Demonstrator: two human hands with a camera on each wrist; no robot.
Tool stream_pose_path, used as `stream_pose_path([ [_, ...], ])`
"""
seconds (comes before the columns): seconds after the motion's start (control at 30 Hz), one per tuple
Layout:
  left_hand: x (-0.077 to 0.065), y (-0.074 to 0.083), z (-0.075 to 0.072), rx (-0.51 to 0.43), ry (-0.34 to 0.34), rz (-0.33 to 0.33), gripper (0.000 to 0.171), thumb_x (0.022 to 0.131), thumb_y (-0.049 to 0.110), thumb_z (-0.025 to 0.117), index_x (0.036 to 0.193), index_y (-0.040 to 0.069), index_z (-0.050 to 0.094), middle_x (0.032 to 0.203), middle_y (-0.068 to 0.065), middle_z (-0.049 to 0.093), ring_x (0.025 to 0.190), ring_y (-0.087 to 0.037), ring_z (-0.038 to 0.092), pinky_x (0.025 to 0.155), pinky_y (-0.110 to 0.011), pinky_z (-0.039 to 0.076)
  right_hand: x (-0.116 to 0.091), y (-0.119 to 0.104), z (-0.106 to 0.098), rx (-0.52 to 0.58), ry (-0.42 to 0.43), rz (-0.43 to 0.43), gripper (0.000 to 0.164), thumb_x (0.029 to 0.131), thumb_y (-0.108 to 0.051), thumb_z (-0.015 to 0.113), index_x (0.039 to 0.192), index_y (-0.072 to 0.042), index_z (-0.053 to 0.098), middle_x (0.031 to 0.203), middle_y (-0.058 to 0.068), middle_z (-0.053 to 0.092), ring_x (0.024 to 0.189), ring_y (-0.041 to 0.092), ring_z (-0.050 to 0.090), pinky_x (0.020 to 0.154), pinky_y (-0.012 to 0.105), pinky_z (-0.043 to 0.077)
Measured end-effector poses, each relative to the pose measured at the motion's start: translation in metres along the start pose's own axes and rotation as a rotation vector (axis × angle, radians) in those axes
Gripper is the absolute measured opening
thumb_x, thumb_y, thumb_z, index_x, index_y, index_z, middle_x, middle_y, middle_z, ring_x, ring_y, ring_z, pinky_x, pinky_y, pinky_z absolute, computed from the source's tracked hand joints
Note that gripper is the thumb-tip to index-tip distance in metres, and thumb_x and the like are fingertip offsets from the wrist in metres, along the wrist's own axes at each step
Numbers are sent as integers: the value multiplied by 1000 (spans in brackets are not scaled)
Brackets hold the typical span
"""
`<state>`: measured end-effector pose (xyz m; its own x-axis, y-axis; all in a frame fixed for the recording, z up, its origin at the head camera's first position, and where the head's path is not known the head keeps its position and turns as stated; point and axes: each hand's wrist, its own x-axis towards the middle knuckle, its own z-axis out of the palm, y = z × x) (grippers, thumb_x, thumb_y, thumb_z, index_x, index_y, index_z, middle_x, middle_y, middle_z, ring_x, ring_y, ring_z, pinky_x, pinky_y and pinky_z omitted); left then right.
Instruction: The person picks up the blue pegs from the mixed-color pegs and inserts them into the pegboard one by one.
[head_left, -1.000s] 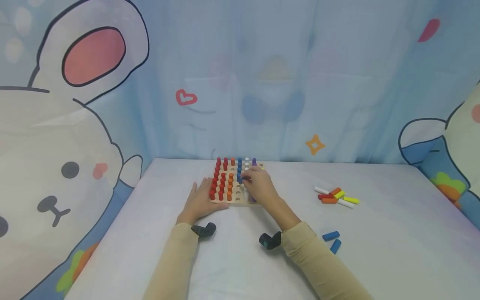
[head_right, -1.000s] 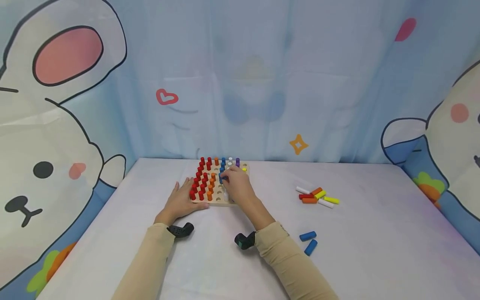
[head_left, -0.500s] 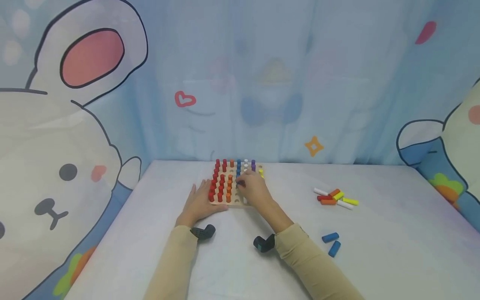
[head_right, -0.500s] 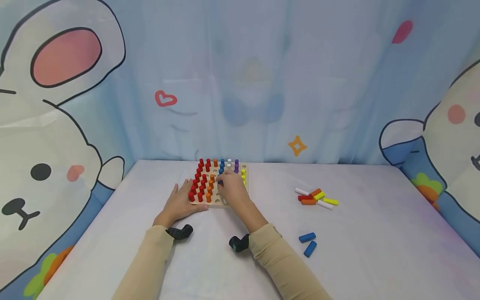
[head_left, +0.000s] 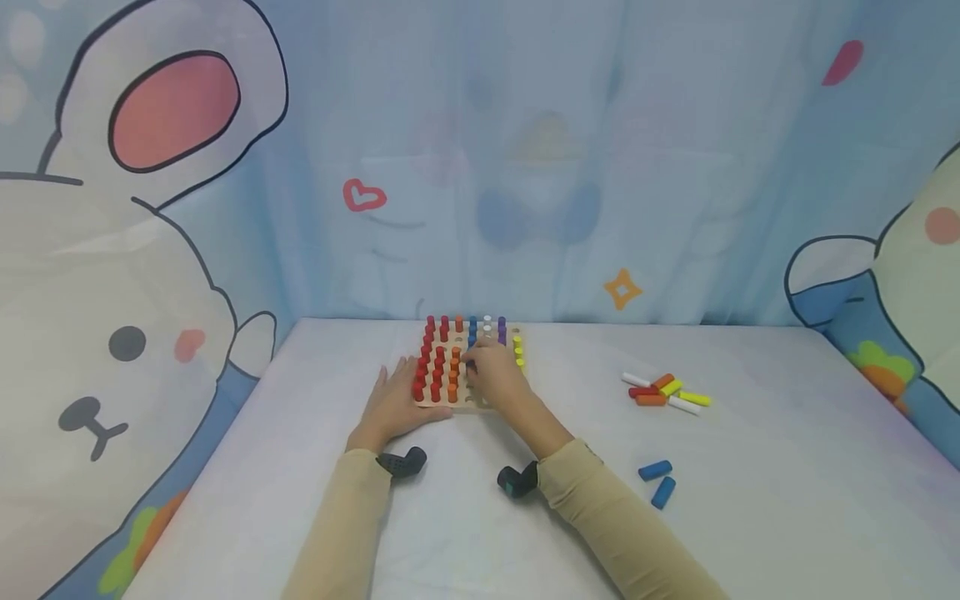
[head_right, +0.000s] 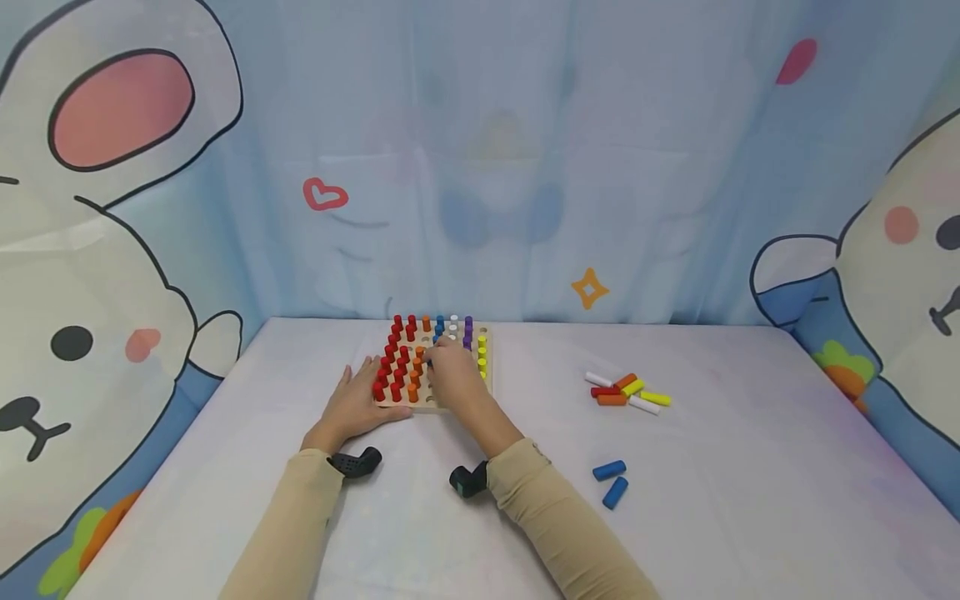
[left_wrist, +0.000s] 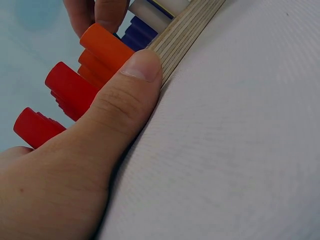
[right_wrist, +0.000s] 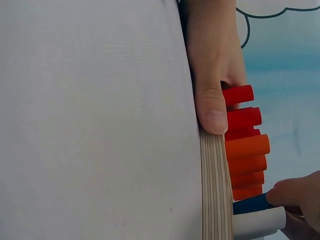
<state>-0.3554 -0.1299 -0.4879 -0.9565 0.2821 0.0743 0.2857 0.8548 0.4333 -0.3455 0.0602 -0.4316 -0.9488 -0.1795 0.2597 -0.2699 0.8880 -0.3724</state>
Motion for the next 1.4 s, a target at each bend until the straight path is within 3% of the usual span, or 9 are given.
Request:
stream_pose_path([
  [0.33,2,-2,-1,11,0,0,120,66,79,61,152,7,20,157,-10,25,148,-24,14,122,-47,0,4,4,-3,-26,-3,-67,19,87,-11,67,106,-8,73,104,5,66,97,18,62,87,28,55],
  [0.93,2,-2,1,2,4,4,118,67,78,63,152,7,20,157,-10,26,148,-23,15,122,-47,0,9,7,-3,3,-67,-25,21,89,-12,65,109,-10,72,108,5,65,101,18,62,89,28,54],
  [1.4,2,-1,0,9,-5,6,118,67,76,63,152,7,20,157,-10,25,148,-23,14,122,-47,0,10,7,-3,-16,-76,-57,19,90,-12,64,107,-10,72,111,7,66,108,22,61,97,33,51],
])
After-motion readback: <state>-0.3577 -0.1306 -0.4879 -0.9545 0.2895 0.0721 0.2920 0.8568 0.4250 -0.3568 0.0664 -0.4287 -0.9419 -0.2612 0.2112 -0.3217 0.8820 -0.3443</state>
